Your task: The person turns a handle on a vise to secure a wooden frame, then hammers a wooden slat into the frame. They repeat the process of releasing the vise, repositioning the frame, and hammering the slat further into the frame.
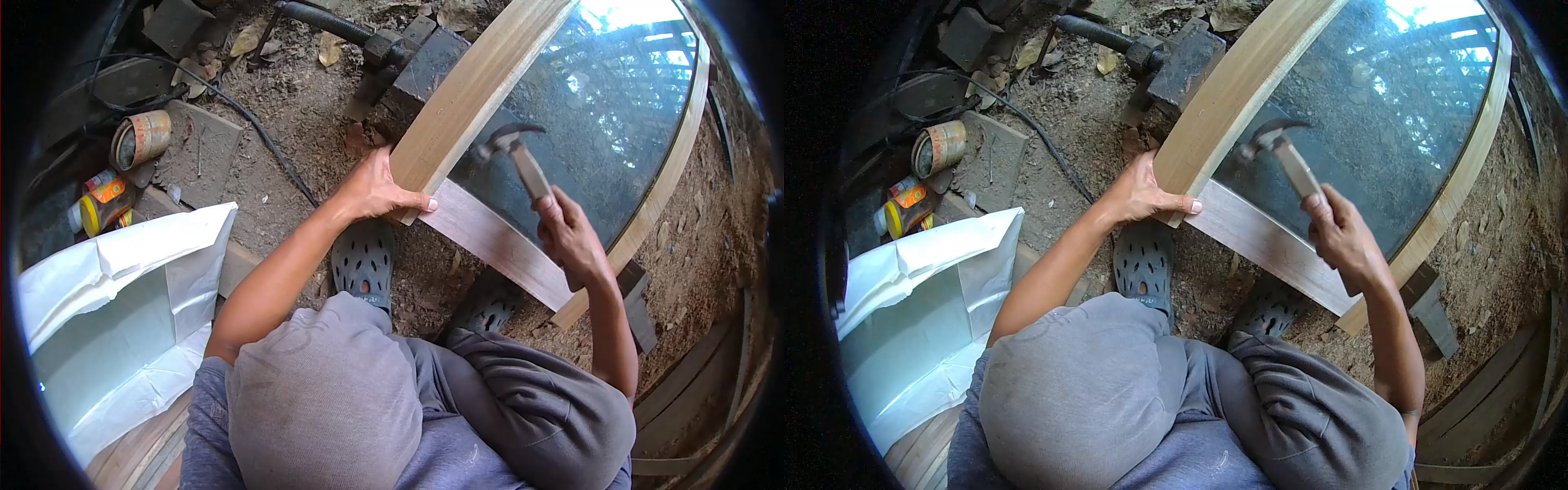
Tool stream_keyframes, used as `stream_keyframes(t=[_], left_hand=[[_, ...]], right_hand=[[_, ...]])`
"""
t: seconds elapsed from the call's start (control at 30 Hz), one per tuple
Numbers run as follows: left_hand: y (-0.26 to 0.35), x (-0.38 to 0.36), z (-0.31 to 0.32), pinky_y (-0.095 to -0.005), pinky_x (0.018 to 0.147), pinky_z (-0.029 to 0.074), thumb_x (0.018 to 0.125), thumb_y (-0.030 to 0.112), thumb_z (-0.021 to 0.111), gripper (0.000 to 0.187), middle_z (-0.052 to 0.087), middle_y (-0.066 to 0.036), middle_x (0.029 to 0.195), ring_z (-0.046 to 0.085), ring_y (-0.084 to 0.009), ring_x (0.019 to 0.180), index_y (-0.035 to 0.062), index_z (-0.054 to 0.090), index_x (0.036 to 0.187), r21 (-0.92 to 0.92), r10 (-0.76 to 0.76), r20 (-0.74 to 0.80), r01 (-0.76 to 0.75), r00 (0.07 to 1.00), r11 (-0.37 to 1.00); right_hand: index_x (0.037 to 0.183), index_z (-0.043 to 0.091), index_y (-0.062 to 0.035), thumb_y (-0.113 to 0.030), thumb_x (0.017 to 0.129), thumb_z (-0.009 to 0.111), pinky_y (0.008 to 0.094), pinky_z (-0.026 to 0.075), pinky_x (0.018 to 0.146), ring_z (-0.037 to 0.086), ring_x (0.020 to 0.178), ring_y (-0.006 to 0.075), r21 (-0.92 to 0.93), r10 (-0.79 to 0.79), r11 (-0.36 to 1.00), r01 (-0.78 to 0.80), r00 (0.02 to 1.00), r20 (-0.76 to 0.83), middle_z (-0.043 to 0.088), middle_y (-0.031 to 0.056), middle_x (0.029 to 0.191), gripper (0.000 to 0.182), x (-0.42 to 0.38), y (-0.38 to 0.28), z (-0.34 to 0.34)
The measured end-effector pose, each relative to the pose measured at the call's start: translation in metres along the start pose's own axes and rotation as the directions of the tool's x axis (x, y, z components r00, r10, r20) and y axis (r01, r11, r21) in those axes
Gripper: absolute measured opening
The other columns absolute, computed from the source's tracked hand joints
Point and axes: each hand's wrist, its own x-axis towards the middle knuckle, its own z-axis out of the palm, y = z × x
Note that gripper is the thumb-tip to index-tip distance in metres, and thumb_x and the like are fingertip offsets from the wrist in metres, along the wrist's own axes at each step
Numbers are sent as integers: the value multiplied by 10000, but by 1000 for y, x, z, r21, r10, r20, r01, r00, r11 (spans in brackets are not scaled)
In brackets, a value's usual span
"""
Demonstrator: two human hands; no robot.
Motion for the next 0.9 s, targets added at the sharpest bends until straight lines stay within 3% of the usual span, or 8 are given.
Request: stream_keyframes(t=[0.13, 0.23, 0.3, 0.53, 0.6, 0.63, 0.73, 0.9], left_hand=[[3, 0, -1, -334, 829, 519, 573, 306, 921, 742, 657, -116, 1014, 629, -204, 940, -13, 586, 1153, -4, -60, 20, 60, 998, 998], [6, 0, -1, -330, 821, 523, 568, 309, 925, 742, 659, -117, 1012, 633, -208, 926, -14, 591, 1146, 54, 26, 15, -27, 1000, 998], [6, -2, 0, -336, 839, 516, 562, 320, 928, 744, 660, -113, 1013, 630, -209, 935, -11, 598, 1141, -37, -87, 17, 87, 996, 995], [13, 3, -11, -331, 825, 529, 572, 361, 920, 793, 653, -135, 1047, 629, -214, 968, -29, 579, 1174, -68, -107, 177, 121, 978, 990], [14, 3, -16, -326, 793, 545, 651, 437, 863, 815, 633, -146, 1089, 648, -221, 948, -46, 542, 1224, -179, -281, 203, 317, 938, 931], [17, 2, -16, -326, 793, 545, 651, 437, 863, 815, 633, -146, 1089, 648, -221, 948, -46, 542, 1224, -173, -284, 202, 320, 937, 932], [14, 7, -17, -324, 755, 566, 769, 499, 753, 816, 607, -161, 1079, 656, -207, 932, -51, 467, 1300, -366, -375, 422, 533, 826, 763], [11, 6, -16, -322, 739, 572, 777, 514, 742, 828, 605, -167, 1066, 653, -203, 946, -55, 454, 1305, -336, -334, 376, 463, 864, 820]], right_hand=[[916, 517, -68, -460, 1007, 442, 267, 365, 465, 412, 549, 80, -249, 15, 968, 17, 992, 123, 413, -33, 664, 409, 1, -6, -3], [1000, 537, -50, -473, 1003, 448, 249, 353, 466, 381, 541, 65, -53, -37, 998, 36, 999, -7, 401, -38, 658, 433, 2, -8, -3], [1044, 540, -46, -469, 1003, 450, 238, 341, 466, 364, 536, 54, -13, -7, 1000, 7, 1000, 4, 388, -46, 647, 434, 5, -4, -10], [1019, 531, -58, -445, 1013, 443, 221, 310, 448, 348, 518, 41, 133, -19, 991, 24, 999, -41, 369, -52, 631, 397, -11, 7, -16], [1008, 524, -57, -434, 1018, 435, 219, 294, 428, 330, 497, 39, 179, -25, 983, 36, 998, -61, 362, -53, 628, 387, -16, 12, -16], [1008, 524, -57, -434, 1018, 435, 219, 294, 428, 330, 497, 39, 186, -27, 982, 37, 998, -60, 362, -53, 628, 387, -19, 15, -16], [1017, 520, -60, -417, 1022, 430, 215, 280, 413, 312, 482, 37, 201, 7, 980, 7, 998, -70, 357, -55, 625, 368, -25, 24, -14], [1039, 518, -76, -403, 1022, 436, 209, 275, 417, 311, 483, 31, 288, 44, 958, -17, 995, -85, 367, -52, 634, 338, -46, 41, -8]])
